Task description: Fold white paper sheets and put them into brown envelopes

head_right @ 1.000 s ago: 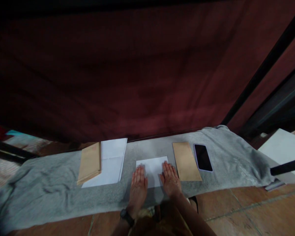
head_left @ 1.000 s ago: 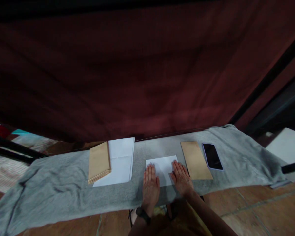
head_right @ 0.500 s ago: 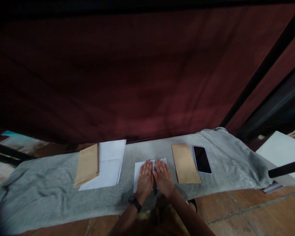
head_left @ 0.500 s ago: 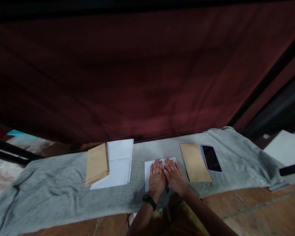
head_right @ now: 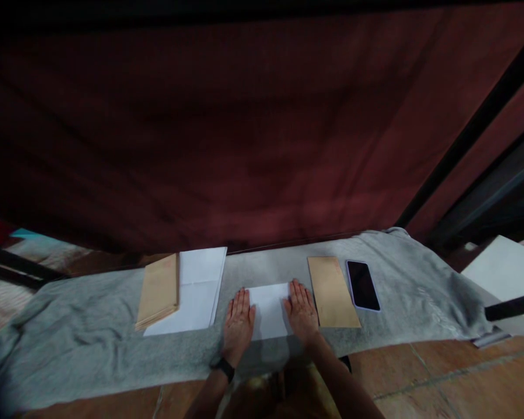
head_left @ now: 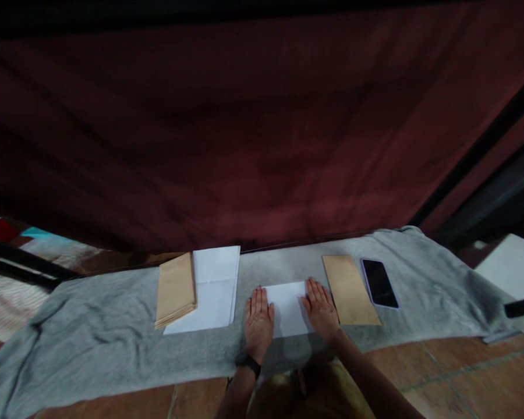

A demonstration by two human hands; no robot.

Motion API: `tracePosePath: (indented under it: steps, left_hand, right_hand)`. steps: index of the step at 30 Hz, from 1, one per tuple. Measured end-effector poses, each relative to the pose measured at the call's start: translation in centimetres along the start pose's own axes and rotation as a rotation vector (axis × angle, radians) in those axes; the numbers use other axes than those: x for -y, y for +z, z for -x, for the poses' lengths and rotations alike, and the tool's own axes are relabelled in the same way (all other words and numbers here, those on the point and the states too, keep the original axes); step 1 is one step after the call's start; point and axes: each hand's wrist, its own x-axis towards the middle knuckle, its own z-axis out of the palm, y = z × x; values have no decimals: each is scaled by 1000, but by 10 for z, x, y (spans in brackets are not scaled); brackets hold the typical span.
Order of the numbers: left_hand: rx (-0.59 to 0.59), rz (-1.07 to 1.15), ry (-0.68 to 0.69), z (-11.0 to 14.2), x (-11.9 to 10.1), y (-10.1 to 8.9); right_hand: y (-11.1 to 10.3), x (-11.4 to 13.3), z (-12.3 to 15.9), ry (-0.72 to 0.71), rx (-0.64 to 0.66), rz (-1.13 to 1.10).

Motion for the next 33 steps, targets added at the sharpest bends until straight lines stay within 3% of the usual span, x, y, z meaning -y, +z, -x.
tracePosePath:
  steps: [7,10,14,17,33]
  left_hand:
    - [-23,3,-49,3,5,-9]
    - [-28,24,-55,4,-10,-12]
    - [45,107,80,10,-41,-14]
    - [100,123,122,17,-52,-14]
    - [42,6,-62,36,-5,-26]
  right_hand:
    - [-10,7,0,13,-60,14]
    - [-16,21,8,-64,-13,-11]
    - [-21,37,25,-165,53,-48]
    - [-23,36,33,-180,56,-36]
    - [-26,4,49,-17,10,-34]
